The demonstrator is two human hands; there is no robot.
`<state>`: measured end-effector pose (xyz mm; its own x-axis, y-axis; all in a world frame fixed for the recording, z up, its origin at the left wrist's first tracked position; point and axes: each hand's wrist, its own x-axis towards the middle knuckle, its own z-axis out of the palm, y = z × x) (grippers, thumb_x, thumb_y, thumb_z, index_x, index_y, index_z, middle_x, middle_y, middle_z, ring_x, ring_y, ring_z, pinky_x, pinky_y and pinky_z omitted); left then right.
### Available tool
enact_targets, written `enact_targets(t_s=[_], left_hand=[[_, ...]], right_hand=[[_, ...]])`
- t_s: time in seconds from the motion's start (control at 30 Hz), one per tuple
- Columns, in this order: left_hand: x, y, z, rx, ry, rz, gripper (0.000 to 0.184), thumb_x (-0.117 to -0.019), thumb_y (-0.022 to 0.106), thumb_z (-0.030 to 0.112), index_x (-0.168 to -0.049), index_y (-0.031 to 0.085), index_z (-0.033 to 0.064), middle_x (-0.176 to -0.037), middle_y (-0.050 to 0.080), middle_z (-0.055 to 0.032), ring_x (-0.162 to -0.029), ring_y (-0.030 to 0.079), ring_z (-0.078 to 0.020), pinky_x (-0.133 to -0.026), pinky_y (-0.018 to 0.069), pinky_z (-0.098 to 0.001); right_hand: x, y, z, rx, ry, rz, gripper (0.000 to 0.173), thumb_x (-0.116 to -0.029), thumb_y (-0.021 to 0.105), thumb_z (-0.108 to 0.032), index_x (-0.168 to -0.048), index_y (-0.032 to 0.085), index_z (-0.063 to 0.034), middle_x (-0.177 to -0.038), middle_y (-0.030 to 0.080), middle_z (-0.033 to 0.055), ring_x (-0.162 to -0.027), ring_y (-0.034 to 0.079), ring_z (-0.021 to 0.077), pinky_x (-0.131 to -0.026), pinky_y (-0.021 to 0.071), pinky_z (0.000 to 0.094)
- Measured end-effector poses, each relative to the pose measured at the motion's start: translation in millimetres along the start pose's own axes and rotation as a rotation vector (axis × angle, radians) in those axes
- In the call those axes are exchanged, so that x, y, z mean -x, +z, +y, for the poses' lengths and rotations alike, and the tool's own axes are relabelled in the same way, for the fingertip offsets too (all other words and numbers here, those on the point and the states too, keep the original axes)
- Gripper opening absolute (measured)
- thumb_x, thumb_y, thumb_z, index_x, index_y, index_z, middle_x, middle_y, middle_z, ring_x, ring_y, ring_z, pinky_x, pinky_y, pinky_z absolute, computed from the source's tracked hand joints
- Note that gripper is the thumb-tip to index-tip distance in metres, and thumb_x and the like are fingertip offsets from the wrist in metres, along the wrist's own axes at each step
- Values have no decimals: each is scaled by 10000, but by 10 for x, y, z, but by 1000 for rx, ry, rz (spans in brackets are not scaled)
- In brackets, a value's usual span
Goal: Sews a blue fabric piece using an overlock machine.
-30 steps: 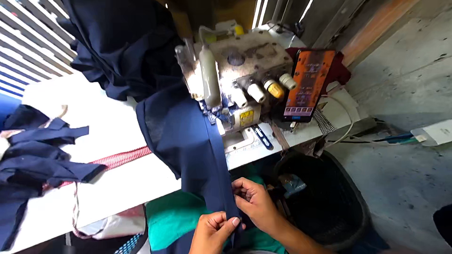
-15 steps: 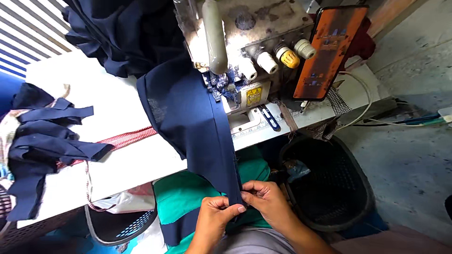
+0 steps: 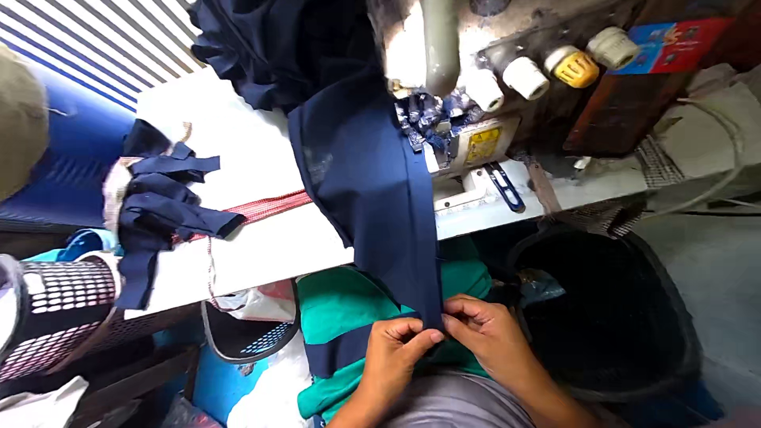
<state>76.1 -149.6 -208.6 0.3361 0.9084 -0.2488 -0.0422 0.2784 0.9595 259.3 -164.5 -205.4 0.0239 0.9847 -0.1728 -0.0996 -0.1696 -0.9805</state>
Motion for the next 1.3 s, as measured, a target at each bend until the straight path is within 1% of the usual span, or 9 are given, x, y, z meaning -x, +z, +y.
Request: enact_targets(t_s=[0.13,0.27,0.63,0.87,0.97,1.03,1.13,1.23,1.3], left_hand=[[54,1,-15,9,-1,-45,97,-932,739,110,-921,785,25,-832,760,-51,-733,713,-92,-700,611,-261],[45,31,4,3,-1,-34,94,-923,749,110,-926,787,24,-820,759,-55,-718,712,-92,-687,609,-252],[26,-4,54,-79,1,-103,175,-984,671,133,-876,758,27,-762,727,-26,-677,677,-58,-640,577,-226],[-1,24,19,-108,14,-62,248,-960,711,175,-738,698,65,-621,622,39,-545,551,5,-518,467,-171],[-26,2,73,-222,99,-134,233,-955,706,186,-764,729,54,-662,675,33,-599,614,14,-570,528,-172],[-86,-123,313,-495,269,-234,297,-977,697,318,-803,748,83,-713,717,21,-668,668,-7,-632,559,-210],[-253,-305,925,-704,521,-128,302,-992,668,416,-1007,778,134,-962,773,21,-921,723,-56,-830,610,-272],[-685,-304,1213,-867,723,-5,337,-1030,595,406,-1193,731,145,-1281,701,-37,-1283,604,-200,-1116,476,-420],[-1023,-287,1156,-1010,765,59,381,-1030,603,405,-1281,703,137,-1367,659,-69,-1358,556,-253,-1166,415,-529]], right_hand=[[48,-35,-58,-26,14,-14,114,-943,674,-54,-989,767,-6,-983,734,56,-842,704,83,-745,615,219],[57,-48,-72,-15,-7,-2,112,-933,670,-46,-969,767,-1,-980,733,58,-854,700,73,-755,608,205],[62,-60,-83,15,-29,-19,127,-942,653,-47,-963,772,-9,-999,726,56,-858,693,66,-747,605,193],[62,-56,-95,100,-141,-23,159,-965,644,-127,-949,762,-21,-994,721,43,-922,682,62,-795,590,198],[62,-10,-129,200,-193,66,167,-928,744,-232,-859,762,-81,-902,727,-10,-875,685,40,-778,589,188],[72,-30,-184,191,-232,60,181,-931,748,-239,-827,744,-90,-869,719,-20,-855,677,28,-757,580,179],[93,-130,-236,52,-242,-48,154,-953,738,-213,-886,721,-76,-915,712,-3,-909,676,40,-801,583,199],[37,-198,-148,-64,-168,-97,123,-951,732,-198,-905,732,-84,-945,718,-9,-937,673,39,-828,578,208],[-20,-206,-149,-101,-131,-94,109,-959,719,-194,-909,729,-98,-957,716,-23,-946,670,32,-837,573,208]])
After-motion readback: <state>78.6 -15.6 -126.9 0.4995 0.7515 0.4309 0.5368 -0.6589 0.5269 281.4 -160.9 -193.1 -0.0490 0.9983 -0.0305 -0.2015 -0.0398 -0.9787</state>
